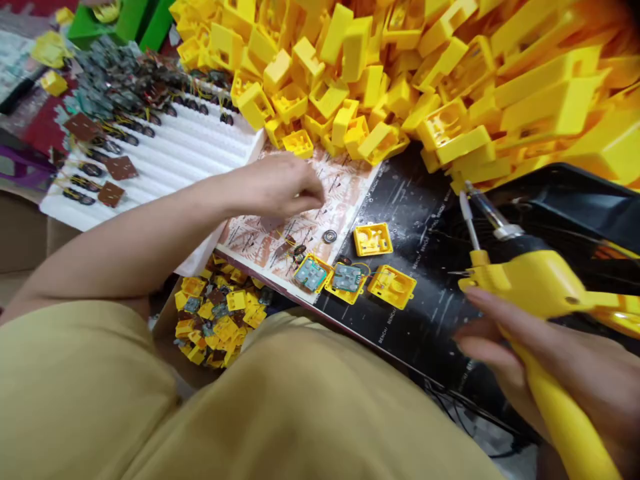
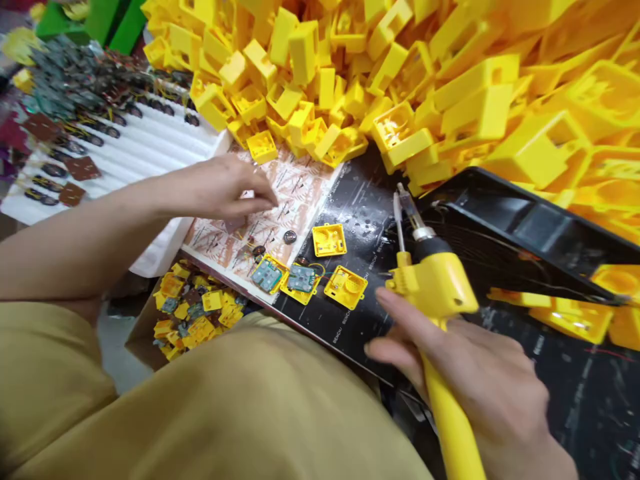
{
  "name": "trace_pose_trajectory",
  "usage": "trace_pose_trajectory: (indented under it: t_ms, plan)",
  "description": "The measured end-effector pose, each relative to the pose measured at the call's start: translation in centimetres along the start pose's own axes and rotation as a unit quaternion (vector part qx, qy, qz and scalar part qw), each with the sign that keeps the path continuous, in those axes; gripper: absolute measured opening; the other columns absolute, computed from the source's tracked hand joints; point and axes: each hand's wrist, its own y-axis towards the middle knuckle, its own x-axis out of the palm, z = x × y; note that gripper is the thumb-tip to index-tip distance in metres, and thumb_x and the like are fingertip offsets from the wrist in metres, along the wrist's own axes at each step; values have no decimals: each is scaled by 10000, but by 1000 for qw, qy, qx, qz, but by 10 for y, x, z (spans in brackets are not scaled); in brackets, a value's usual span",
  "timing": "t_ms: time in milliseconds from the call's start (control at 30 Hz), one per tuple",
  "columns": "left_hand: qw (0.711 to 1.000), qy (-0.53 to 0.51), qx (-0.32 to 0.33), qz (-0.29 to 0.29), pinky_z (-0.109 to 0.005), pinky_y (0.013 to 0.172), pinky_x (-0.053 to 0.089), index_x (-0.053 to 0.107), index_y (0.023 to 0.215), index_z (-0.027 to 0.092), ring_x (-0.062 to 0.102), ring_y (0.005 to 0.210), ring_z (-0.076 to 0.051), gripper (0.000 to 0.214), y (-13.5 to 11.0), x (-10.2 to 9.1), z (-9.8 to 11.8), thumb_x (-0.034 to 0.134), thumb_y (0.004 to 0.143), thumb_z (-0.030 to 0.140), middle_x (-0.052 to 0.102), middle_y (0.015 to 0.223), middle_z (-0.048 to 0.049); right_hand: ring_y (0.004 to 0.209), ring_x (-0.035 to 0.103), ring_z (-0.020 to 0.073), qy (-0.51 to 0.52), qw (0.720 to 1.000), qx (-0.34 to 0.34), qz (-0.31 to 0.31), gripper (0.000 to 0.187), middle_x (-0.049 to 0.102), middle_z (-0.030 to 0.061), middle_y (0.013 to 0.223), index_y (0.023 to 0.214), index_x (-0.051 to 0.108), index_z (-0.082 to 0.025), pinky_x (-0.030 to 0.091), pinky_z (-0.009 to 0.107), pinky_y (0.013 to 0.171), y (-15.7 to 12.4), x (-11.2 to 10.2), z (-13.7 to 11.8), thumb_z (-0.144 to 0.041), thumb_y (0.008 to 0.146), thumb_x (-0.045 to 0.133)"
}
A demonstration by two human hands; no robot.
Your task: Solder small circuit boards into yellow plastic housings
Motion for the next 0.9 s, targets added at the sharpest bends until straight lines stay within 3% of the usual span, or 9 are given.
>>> trace_pose_trajectory:
  t_ms: [67, 133, 267, 367, 433, 600, 733, 800, 900]
  plan:
    - [997, -3, 40, -73, -293, 882, 445, 710, 987, 220, 649, 939, -187, 244, -24, -1, -15, 556, 823, 314, 714, 1005, -36, 570, 650, 111, 15, 997, -71, 2, 408, 681, -58, 731, 1264, 566, -325, 505, 195, 529, 23, 8, 0, -188, 885, 624]
    - [991, -5, 76, -108, -311, 946, 428, 681, 1074, 222, 623, 1052, -203, 307, -41, 6, -25, 564, 803, 305, 687, 1147, -52, 742, 685, 137, 46, 992, -110, -35, 280, 706, 4, 906, 1178, 583, -262, 535, 221, 636, 44, 20, 2, -188, 908, 585]
    - [997, -3, 62, -39, -394, 1049, 363, 676, 1011, 223, 583, 1160, -222, 254, -54, 27, -34, 531, 810, 278, 673, 1195, -47, 868, 661, 197, 39, 983, -159, -84, 287, 671, 46, 949, 1192, 507, -219, 536, 388, 851, 80, 49, 13, -285, 920, 570]
    - [996, -66, 49, 20, -373, 1012, 404, 688, 861, 216, 655, 1023, -190, 209, -53, 34, -38, 517, 837, 333, 725, 1031, -27, 930, 649, 199, 59, 985, -123, -107, 360, 656, 63, 1064, 1231, 474, -218, 540, 362, 816, 93, 63, 19, -315, 904, 587]
    - [989, -134, 45, 43, -314, 931, 460, 699, 888, 211, 678, 946, -168, 239, -52, 32, -38, 525, 836, 365, 737, 980, -32, 913, 651, 191, 59, 988, -106, -92, 370, 657, 61, 1063, 1229, 472, -209, 538, 342, 805, 93, 68, 17, -318, 898, 597]
    - [976, -196, -18, 89, -254, 763, 494, 718, 889, 169, 681, 787, -137, 234, -36, 29, -12, 550, 835, 323, 742, 832, -25, 824, 650, 209, -33, 997, -63, -33, 371, 669, 67, 966, 1202, 500, -204, 508, 330, 736, 72, 73, -4, -398, 901, 599]
    - [986, -141, 7, 89, -260, 766, 477, 730, 921, 191, 681, 826, -147, 193, -11, 34, 18, 567, 828, 239, 745, 846, -12, 676, 619, 188, -103, 994, -28, 18, 430, 671, 52, 869, 1177, 520, -204, 475, 312, 644, 58, 67, -13, -491, 872, 619]
    - [989, -120, 26, 86, -253, 743, 469, 729, 924, 196, 676, 802, -146, 191, -3, 36, 26, 573, 814, 206, 741, 825, -10, 802, 644, 196, -53, 998, -46, -2, 372, 677, 53, 959, 1202, 496, -236, 498, 326, 748, 60, 60, -9, -417, 896, 606]
    - [989, -124, 30, 78, -229, 679, 449, 717, 899, 177, 657, 722, -126, 181, 3, 38, 32, 560, 811, 174, 723, 770, -6, 999, 627, 209, 48, 991, -78, -102, 361, 651, 54, 1086, 1244, 452, -264, 500, 350, 844, 69, 52, 2, -319, 909, 574]
